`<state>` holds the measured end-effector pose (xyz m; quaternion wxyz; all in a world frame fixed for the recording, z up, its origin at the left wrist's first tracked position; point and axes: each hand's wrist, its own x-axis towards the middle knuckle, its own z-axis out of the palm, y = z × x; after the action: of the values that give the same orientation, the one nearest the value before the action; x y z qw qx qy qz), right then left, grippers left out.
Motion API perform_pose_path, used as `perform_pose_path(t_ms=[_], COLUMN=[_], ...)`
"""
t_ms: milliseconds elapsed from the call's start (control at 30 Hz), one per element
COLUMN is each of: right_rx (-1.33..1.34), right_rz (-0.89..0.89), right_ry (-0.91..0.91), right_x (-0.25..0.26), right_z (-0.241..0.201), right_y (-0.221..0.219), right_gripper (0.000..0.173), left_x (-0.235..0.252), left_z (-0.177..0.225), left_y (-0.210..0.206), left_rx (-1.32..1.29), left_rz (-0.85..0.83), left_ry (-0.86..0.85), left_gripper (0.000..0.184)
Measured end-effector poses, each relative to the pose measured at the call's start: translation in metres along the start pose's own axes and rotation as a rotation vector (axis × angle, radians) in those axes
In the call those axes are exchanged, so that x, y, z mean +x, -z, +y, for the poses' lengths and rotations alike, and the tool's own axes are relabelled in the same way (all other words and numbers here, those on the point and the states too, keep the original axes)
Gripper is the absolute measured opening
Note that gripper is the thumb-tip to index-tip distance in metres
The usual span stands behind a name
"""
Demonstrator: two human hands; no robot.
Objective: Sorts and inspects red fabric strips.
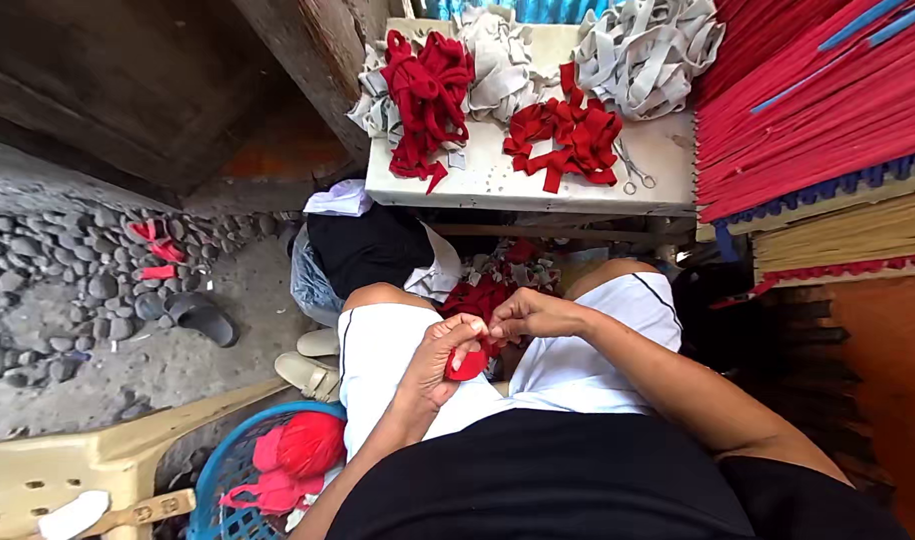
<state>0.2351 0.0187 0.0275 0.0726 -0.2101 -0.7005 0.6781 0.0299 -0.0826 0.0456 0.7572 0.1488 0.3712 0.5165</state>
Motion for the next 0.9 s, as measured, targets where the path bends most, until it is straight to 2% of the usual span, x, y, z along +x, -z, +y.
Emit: perform_pose_path(t_ms=[167,367,467,667,800,900], right_rx=[0.105,0.160,0.215,0.567,0.811,0.874], right_rz=[0.191,0.339,0.466,1.002,1.106,1.128], right_ry=[0.066,0.218,0.258,0.162,0.219,0.276], right_x=[-0.048,-0.098,-0.112,-0.111,-0.106,-0.107], right_z=[-0.029,-0.042,-0.048,-0.064,-0.069,-0.072], right_y=[0.024,0.034,0.031,0.011,0.010,0.009], right_gripper=[0.026,0.027,0.024,0.019,0.018,0.020], left_x=[-0.023,-0.049,-0.058,-0.060,-0.062,-0.064], left_z=[0.030,0.045,0.047,0.031,0.025,0.026], left_y=[0.018,0.016,0.007,-0.019,-0.033,-0.042], left_rx=[-0.316,-0.366,-0.277,-0.107,-0.102,-0.138], left_rz=[-0.229,-0.385,-0.365,-0.257,-0.154,-0.071], left_ry=[-0.091,-0.179,-0.181,-0.095,-0.062,-0.042], left_gripper=[0.010,0.011,0.010,0.010,0.013,0.018])
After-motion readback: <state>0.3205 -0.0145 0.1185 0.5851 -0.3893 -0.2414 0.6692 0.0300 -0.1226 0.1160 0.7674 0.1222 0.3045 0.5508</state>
